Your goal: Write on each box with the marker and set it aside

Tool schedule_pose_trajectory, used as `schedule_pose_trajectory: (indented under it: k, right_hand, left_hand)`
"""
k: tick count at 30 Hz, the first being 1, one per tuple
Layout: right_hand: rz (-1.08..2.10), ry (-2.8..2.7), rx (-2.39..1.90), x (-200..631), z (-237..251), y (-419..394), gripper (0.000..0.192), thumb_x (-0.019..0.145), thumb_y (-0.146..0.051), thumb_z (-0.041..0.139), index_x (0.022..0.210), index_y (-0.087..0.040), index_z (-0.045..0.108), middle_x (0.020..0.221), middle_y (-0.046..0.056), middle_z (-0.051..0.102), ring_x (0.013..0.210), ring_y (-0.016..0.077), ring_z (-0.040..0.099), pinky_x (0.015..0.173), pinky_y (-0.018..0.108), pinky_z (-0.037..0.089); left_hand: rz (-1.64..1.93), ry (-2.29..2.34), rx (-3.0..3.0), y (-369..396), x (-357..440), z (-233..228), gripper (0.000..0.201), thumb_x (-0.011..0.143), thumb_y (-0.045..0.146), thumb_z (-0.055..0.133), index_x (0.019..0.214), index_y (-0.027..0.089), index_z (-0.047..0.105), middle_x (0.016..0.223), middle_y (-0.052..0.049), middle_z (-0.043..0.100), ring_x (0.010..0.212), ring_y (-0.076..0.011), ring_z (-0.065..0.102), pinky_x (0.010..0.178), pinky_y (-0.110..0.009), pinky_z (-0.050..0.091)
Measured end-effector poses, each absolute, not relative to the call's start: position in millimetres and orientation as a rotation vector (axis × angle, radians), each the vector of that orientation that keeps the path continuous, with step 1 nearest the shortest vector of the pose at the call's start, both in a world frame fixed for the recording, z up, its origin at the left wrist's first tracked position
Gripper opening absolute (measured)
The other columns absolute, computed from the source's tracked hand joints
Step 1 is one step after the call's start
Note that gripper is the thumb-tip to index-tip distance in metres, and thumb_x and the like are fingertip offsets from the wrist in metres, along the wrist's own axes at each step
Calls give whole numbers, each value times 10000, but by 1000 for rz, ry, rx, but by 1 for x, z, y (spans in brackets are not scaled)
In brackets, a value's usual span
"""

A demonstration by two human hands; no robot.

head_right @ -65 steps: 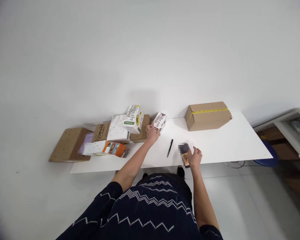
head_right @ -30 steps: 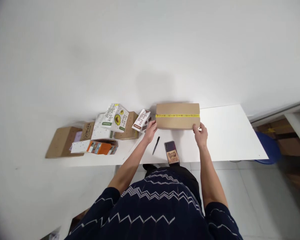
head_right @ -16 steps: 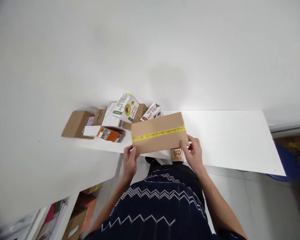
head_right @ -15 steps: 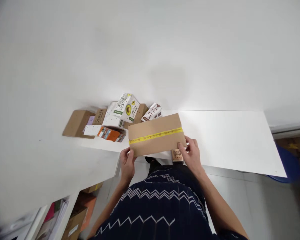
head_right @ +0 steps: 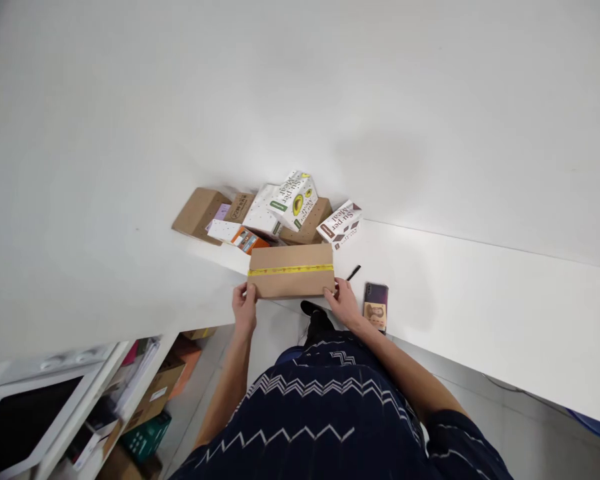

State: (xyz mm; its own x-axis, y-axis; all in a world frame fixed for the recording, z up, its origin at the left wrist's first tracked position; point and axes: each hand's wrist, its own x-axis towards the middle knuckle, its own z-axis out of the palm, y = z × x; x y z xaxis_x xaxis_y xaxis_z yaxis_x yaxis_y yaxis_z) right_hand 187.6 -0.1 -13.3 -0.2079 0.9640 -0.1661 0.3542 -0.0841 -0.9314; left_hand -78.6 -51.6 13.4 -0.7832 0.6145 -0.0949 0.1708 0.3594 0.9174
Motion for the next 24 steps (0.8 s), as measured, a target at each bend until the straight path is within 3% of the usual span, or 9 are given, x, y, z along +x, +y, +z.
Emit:
schedule_pose_trajectory:
  k: [4,9,12,14,18,24]
  right_hand:
    - [1184,-1611,-1539,209,-19,-5,477,840,-506,520,1155,-148,538,1019,115,555,648,154,557,691,387,523]
    - [1185,-1642,-1663,239,-1,0,545,810,-581,532,1142,-150,560,1013,117,590,710,182,578,727,387,516]
    - [1239,-1676,-1684,245,8,15,523,846,-621,453,1083,-179,599,1021,104,608,797,201,601,781,384,504]
    - [1246,-1681,-1693,244,9,26,539,874,-617,396,1120,-183,598,1059,111,608,831,206,608,799,384,499]
    - [1193,-1708,-1668,237,2,36,584,849,-583,455,1236,-153,537,1075,138,604,802,214,610,773,405,512]
    - [1299,-1640,-1420,230,-14,12,498,790,-469,580,1197,-192,498,1124,119,612,945,228,609,852,419,506]
  left_hand:
    - [1318,2091,707,-48,-62,-4,402,756,547,589,938,190,541,913,-33,615,811,-131,591,734,-264,499]
    - [1191,1991,696,-39,-50,-6,467,776,543,586,1088,198,547,1133,-93,592,926,-172,595,742,-290,503]
    - [1035,1999,606,-25,-56,0,536,804,579,554,1213,231,541,1237,-103,578,1057,-225,580,769,-317,503]
    - [986,1974,654,-16,-60,3,524,822,600,526,1182,225,589,1241,-99,597,1136,-253,553,854,-349,486]
    - [1064,1872,784,-14,-64,3,497,795,605,560,1026,181,679,1119,-84,675,1118,-269,566,971,-377,428]
    - [1323,1646,630,-52,-75,-11,563,669,590,695,1090,219,663,1152,-49,671,1075,-226,584,942,-327,442]
